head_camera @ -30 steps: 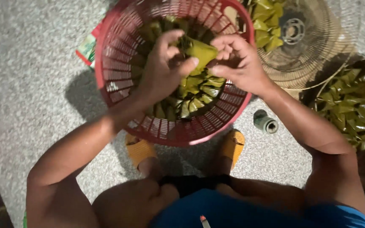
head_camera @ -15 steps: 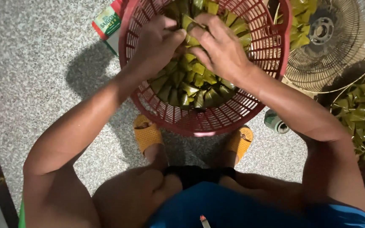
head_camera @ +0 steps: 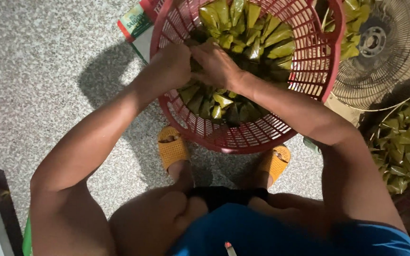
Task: Wrapping dough rings in leaves and arranging them in a red plastic basket.
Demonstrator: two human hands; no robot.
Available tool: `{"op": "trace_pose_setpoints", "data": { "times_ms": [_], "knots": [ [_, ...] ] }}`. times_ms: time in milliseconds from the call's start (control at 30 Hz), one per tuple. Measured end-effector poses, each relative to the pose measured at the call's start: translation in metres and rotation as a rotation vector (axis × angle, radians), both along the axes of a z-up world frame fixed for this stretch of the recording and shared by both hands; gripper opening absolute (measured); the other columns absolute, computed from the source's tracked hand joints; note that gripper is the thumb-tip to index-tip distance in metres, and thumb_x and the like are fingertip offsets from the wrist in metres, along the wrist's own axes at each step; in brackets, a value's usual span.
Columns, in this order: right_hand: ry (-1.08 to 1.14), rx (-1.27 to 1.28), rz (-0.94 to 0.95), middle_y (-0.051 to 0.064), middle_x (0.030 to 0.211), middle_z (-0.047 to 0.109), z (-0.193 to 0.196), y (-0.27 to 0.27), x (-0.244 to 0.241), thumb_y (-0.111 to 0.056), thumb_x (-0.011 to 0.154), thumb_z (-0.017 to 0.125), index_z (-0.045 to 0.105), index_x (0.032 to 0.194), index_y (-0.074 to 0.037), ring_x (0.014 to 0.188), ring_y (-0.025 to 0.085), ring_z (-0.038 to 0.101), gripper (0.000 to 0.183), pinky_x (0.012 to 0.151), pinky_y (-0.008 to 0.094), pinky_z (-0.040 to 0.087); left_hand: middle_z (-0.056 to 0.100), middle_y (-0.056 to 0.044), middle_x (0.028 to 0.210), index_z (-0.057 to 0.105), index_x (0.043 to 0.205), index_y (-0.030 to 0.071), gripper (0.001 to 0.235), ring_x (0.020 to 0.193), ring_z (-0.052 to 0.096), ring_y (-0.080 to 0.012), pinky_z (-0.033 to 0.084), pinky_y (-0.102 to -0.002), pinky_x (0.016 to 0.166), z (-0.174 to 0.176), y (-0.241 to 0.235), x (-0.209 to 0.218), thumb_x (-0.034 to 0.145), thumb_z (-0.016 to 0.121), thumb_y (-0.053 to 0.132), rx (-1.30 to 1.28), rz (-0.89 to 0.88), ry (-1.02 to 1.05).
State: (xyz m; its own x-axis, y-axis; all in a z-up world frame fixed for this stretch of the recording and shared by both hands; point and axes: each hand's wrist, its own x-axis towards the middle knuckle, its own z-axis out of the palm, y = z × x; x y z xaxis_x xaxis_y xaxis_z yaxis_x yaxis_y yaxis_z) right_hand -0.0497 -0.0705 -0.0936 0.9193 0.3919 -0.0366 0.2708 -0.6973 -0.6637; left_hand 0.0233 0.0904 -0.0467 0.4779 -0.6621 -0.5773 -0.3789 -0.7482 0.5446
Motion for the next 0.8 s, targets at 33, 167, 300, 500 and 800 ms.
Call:
{"op": "trace_pose_setpoints", "data": {
  "times_ms": [33, 167, 300, 500, 800],
  "knots": [
    [0.136, -0.071, 0.019, 0.016, 0.122, 0.068, -0.003, 0.004, 0.004, -0.018, 0.09, 0.077, 0.061, 0.125, -0.002, 0.108, 0.032, 0.065, 0.041, 0.101, 0.045, 0.054, 0.071, -0.029, 0.083, 0.069, 0.099, -0.015, 0.019, 0.065, 0.073, -0.0356, 0.06, -0.039, 0.058, -0.004, -0.002, 0.0, 0.087, 0.068, -0.001, 0.074, -0.064, -0.022],
    [-0.112, 0.032, 0.098, 0.021, 0.126, 0.064, -0.029, 0.018, 0.008, 0.0, 0.089, 0.069, 0.069, 0.115, 0.001, 0.103, 0.033, 0.064, 0.026, 0.09, 0.04, 0.055, 0.072, -0.024, 0.097, 0.062, 0.118, -0.014, 0.034, 0.076, 0.073, -0.0309, 0.061, -0.036, 0.067, 0.002, -0.007, -0.003, 0.087, 0.069, -0.002, 0.097, -0.021, 0.017],
    [-0.319, -0.179, 0.111, 0.018, 0.11, 0.068, -0.058, 0.019, -0.001, -0.013, 0.083, 0.065, 0.066, 0.108, -0.003, 0.1, 0.034, 0.058, 0.028, 0.085, 0.044, 0.039, 0.071, -0.025, 0.09, 0.063, 0.106, -0.011, 0.021, 0.067, 0.072, -0.0351, 0.06, -0.043, 0.061, 0.005, -0.004, -0.004, 0.09, 0.061, 0.001, 0.1, -0.089, -0.077],
    [-0.188, -0.339, 0.119, 0.015, 0.107, 0.071, -0.026, 0.027, -0.004, -0.017, 0.091, 0.062, 0.069, 0.108, -0.008, 0.102, 0.031, 0.059, 0.02, 0.081, 0.044, 0.04, 0.07, -0.026, 0.092, 0.057, 0.114, -0.012, 0.024, 0.069, 0.072, -0.0338, 0.06, -0.04, 0.058, 0.047, -0.002, 0.004, 0.091, 0.056, -0.004, -0.09, 0.07, -0.007],
    [0.009, -0.207, -0.196, 0.011, 0.101, 0.072, -0.132, 0.059, -0.006, -0.024, 0.095, 0.049, 0.07, 0.102, -0.008, 0.093, 0.031, 0.059, 0.028, 0.093, 0.039, 0.038, 0.069, -0.028, 0.092, 0.061, 0.116, -0.009, 0.035, 0.08, 0.064, -0.0468, 0.041, -0.051, 0.09, 0.007, 0.0, 0.003, 0.09, 0.061, 0.015, -0.365, -0.054, -0.496]
  ]
}}
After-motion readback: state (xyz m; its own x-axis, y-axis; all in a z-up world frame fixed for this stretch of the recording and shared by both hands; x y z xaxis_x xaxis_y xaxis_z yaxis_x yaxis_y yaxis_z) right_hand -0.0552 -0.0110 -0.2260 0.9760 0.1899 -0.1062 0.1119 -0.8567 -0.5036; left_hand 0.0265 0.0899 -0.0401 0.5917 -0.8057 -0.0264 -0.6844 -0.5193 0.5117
